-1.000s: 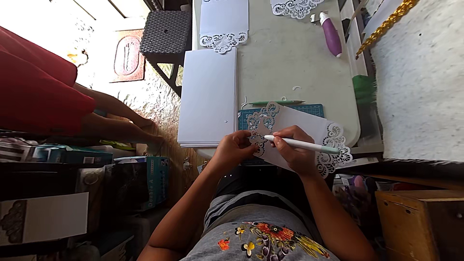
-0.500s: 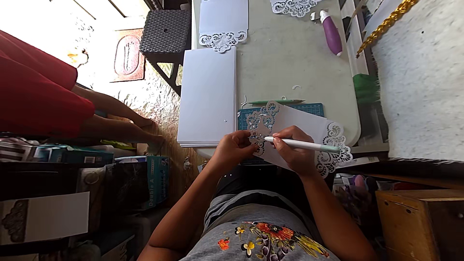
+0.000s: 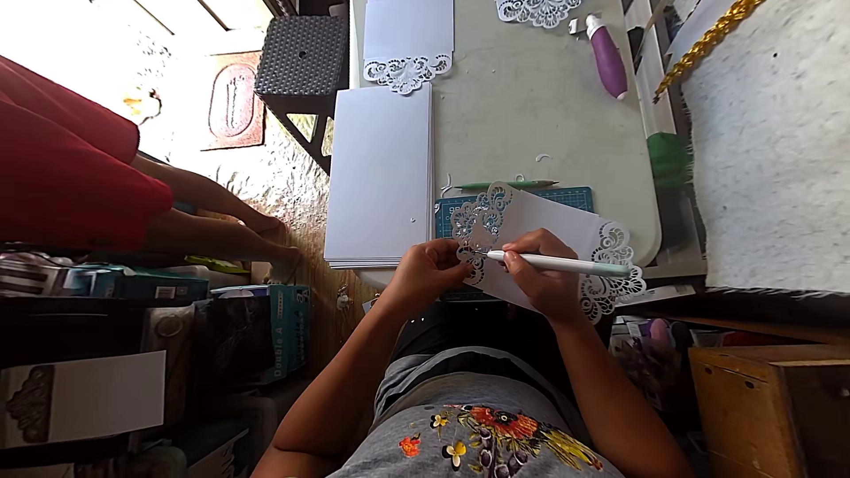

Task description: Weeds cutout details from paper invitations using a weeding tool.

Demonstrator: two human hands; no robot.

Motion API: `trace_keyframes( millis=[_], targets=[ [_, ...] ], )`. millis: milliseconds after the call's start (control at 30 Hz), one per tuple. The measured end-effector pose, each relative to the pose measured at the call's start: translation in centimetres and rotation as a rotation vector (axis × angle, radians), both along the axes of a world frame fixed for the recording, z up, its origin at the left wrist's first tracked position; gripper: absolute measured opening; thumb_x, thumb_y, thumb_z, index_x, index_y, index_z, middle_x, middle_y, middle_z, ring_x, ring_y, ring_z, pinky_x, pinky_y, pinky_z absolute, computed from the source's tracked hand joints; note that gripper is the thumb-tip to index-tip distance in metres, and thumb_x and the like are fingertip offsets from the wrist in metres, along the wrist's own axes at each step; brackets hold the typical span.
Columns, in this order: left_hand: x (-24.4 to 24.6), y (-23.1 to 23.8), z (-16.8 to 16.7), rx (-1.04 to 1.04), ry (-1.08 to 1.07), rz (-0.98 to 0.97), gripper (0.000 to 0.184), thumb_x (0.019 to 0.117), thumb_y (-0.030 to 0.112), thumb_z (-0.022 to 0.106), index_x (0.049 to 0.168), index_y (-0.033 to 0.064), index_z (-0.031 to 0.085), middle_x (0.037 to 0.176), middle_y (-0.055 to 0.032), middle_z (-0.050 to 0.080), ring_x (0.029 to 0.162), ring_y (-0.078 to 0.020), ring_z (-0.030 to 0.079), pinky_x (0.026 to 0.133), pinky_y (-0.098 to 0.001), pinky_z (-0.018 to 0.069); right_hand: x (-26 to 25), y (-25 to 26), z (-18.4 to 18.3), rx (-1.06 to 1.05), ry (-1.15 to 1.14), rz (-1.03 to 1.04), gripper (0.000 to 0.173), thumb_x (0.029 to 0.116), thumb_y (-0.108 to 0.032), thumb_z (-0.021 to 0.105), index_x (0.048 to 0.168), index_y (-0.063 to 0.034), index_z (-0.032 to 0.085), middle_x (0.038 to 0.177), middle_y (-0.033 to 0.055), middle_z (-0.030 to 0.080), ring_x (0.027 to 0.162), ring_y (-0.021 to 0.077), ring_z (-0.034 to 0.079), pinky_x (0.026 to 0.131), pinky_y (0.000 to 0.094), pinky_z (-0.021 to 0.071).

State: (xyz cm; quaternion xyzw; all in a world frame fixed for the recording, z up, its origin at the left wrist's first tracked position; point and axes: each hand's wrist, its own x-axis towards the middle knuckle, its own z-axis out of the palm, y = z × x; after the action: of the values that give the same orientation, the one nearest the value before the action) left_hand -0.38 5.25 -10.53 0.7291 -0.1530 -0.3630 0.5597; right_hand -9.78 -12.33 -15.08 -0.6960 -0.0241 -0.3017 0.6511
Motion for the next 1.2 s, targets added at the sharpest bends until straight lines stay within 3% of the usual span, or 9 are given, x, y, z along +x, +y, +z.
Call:
trace_keyframes(
  millis=[267,433,633,767,867,933,1000,1067,1200],
  targets=[
    [0.2,-0.1,0.2,0.025,-0.016,-0.044,0.008,0.0958,0.002,0.069,0.104,0.0013,0.066,0.084,-0.0007,0.072,0.071,-0.0035,0.069,0.066,-0.0204,0.059,-0.1,0.0,-0.1,0.062,-0.044,-0.067,0.011,0.0886,0.003,0.06,0.095,-0.0038,0.066,0.088,-0.0017,0.068,0.073,0.0008,0.065,0.066,0.0179,0.0574],
    [0.4,-0.3,0.4,0.06,-0.029,-0.086,0.012,0.096,0.003,0.069,0.105,0.0021,0.062,0.084,-0.0017,0.071,0.069,-0.0034,0.067,0.064,-0.0197,0.0568,-0.4,0.4,-0.3,0.022,-0.053,-0.249,0.007,0.0902,-0.002,0.058,0.09,-0.0068,0.062,0.084,-0.005,0.065,0.072,-0.0039,0.062,0.065,0.0125,0.0535],
    [0.4,-0.4,0.4,0.053,-0.046,-0.107,0.011,0.0953,0.001,0.068,0.105,0.0018,0.064,0.086,-0.0018,0.072,0.069,-0.0033,0.067,0.063,-0.0192,0.0569,-0.1,0.6,0.2,-0.038,0.0,-0.242,0.004,0.0875,-0.001,0.058,0.085,-0.0036,0.06,0.077,-0.0031,0.062,0.065,-0.0059,0.057,0.059,0.0087,0.0473],
    [0.4,-0.5,0.8,0.056,-0.013,-0.116,0.014,0.0955,0.0,0.068,0.108,0.0024,0.062,0.087,-0.0013,0.071,0.069,-0.003,0.066,0.063,-0.0187,0.0561,-0.3,0.3,0.0,-0.002,-0.014,-0.227,0.006,0.0894,-0.001,0.057,0.089,-0.0045,0.061,0.082,-0.0035,0.064,0.07,-0.0041,0.061,0.064,0.0118,0.0525],
    [0.5,-0.4,1.1,-0.047,0.106,-0.117,0.011,0.1039,0.005,0.053,0.108,0.0035,0.063,0.089,-0.0014,0.072,0.075,-0.0061,0.07,0.07,-0.0232,0.0603,-0.3,0.0,-0.2,0.163,-0.057,-0.229,0.012,0.0942,-0.003,0.055,0.094,-0.0108,0.064,0.087,-0.006,0.066,0.069,-0.0007,0.063,0.063,0.0163,0.0557],
    [0.7,-0.6,1.0,-0.147,0.275,-0.061,0.035,0.1054,0.015,0.029,0.102,0.0083,0.063,0.086,-0.0004,0.072,0.074,-0.0077,0.07,0.07,-0.0256,0.0605,-0.2,-0.2,-0.1,0.292,-0.074,-0.231,0.015,0.0982,-0.005,0.052,0.099,-0.0142,0.065,0.087,-0.0072,0.068,0.069,0.0009,0.065,0.063,0.0175,0.0571],
    [0.9,-0.9,0.9,-0.226,0.422,-0.005,0.053,0.1032,0.023,0.016,0.095,0.0119,0.067,0.083,-0.0008,0.074,0.071,-0.0089,0.07,0.067,-0.0264,0.0597,-0.2,-0.4,0.0,0.395,-0.086,-0.237,0.017,0.1006,-0.008,0.049,0.102,-0.0153,0.064,0.086,-0.006,0.068,0.069,0.0023,0.066,0.062,0.0177,0.0572],
    [1.0,-1.2,0.7,-0.22,0.464,0.021,0.048,0.1054,0.021,0.018,0.098,0.0119,0.064,0.084,-0.0016,0.073,0.071,-0.0098,0.07,0.067,-0.0271,0.0598,-0.1,-0.4,0.1,0.433,-0.097,-0.237,0.016,0.1019,-0.008,0.048,0.104,-0.0151,0.062,0.086,-0.005,0.067,0.069,0.003,0.066,0.064,0.018,0.057],
    [0.6,-1.7,0.5,-0.154,0.303,-0.012,0.018,0.1032,-0.003,0.049,0.104,0.0073,0.064,0.083,0.0003,0.073,0.069,-0.0052,0.069,0.065,-0.0227,0.0599,-0.1,-0.3,0.2,0.438,-0.093,-0.243,0.017,0.1021,-0.008,0.047,0.105,-0.015,0.062,0.088,-0.0053,0.067,0.07,0.0024,0.065,0.063,0.0175,0.0566]
  ],
)
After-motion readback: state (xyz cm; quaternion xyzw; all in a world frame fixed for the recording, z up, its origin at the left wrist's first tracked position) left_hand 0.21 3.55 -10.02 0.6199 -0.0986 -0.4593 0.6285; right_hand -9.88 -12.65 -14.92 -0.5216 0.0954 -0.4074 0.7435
